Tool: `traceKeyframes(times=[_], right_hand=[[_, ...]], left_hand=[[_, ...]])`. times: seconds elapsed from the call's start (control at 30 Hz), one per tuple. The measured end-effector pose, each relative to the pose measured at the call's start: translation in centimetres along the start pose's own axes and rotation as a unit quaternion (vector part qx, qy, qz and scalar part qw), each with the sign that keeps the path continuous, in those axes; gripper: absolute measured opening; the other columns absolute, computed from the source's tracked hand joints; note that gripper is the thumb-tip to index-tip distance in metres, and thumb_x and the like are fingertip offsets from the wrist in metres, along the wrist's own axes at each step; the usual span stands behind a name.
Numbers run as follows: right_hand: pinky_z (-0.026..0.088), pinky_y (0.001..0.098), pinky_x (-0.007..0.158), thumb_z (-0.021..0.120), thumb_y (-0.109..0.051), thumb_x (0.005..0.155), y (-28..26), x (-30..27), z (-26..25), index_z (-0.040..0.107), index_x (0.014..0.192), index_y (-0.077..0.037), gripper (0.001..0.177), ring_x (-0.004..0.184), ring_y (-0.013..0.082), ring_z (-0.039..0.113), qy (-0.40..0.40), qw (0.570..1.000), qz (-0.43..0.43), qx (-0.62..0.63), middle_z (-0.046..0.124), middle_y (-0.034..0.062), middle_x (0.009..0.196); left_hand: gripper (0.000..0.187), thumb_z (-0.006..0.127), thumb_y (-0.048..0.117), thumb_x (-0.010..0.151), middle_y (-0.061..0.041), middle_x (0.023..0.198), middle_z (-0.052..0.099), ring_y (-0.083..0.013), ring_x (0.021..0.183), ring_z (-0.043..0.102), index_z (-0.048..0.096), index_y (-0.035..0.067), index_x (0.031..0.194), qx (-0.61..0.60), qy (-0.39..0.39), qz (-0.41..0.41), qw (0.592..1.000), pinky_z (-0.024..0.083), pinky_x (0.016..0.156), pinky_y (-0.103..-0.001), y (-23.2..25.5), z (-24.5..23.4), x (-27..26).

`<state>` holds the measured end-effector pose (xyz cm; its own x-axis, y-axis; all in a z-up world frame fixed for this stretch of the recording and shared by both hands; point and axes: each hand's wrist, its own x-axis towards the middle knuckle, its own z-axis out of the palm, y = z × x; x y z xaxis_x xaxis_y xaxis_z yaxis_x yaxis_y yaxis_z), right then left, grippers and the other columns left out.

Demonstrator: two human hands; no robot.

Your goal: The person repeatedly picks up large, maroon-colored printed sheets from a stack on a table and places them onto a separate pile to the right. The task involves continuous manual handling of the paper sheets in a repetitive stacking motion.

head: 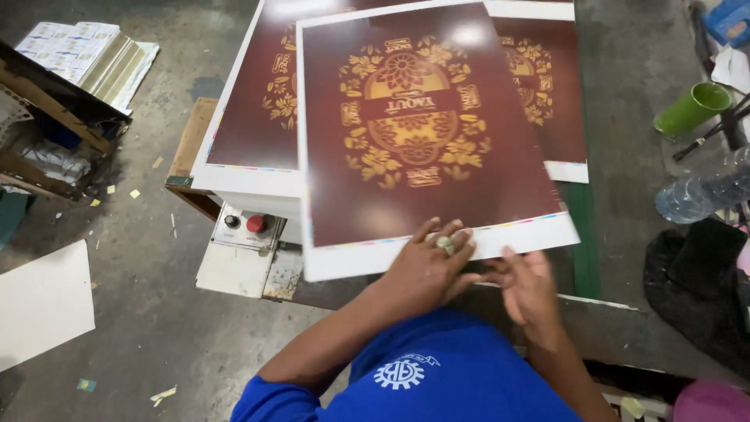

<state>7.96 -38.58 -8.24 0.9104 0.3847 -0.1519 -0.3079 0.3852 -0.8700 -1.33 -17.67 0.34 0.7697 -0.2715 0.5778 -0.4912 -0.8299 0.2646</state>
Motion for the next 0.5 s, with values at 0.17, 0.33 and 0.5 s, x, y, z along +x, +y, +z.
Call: traceKeyframes(times=[0.17, 0.33, 0.5], right_hand=[[0.059, 0.0381, 0.067, 0.055, -0.006, 0.107, 0.0, -0.3, -7.9, 0.053, 0.137, -0.005, 0.031, 0.088, 0.0192, 0.068, 0.035, 0.994, -0.099, 0.04, 0.068, 0.0105, 0.108], [0.055, 0.0376, 0.066, 0.055, -0.002, 0.11, 1.3, -2.3, -15.8, 0.053, 0.127, -0.004, 0.018, 0.087, 0.0203, 0.066, 0.072, 0.983, -0.158, 0.063, 0.067, 0.0106, 0.101], [0.055, 0.039, 0.065, 0.055, -0.004, 0.106, 3.2, -4.9, -22.0, 0.055, 0.133, -0.006, 0.027, 0.085, 0.022, 0.067, 0.186, 0.976, -0.113, 0.015, 0.068, 0.0106, 0.103]], left_hand=[[0.035, 0.073, 0.026, 0.095, -0.015, 0.135, 0.068, -0.034, 0.134, 0.061, 0.067, 0.005, 0.123, 0.056, 0.02, -0.076, 0.995, 0.043, 0.116, -0.051, -5.6, -3.5, -1.5], [0.048, 0.069, 0.043, 0.101, -0.012, 0.152, 0.059, -0.0312, 0.146, 0.051, 0.065, 0.01, 0.135, 0.148, 0.015, -0.18, 0.972, 0.035, 0.122, -0.05, -11.0, -4.5, -3.5], [0.098, 0.058, 0.069, 0.083, -0.026, 0.151, 0.046, -0.0396, 0.143, 0.036, 0.049, -0.009, 0.143, 0.229, -0.053, -0.168, 0.957, 0.027, 0.116, -0.054, -11.6, -4.5, -4.2]])
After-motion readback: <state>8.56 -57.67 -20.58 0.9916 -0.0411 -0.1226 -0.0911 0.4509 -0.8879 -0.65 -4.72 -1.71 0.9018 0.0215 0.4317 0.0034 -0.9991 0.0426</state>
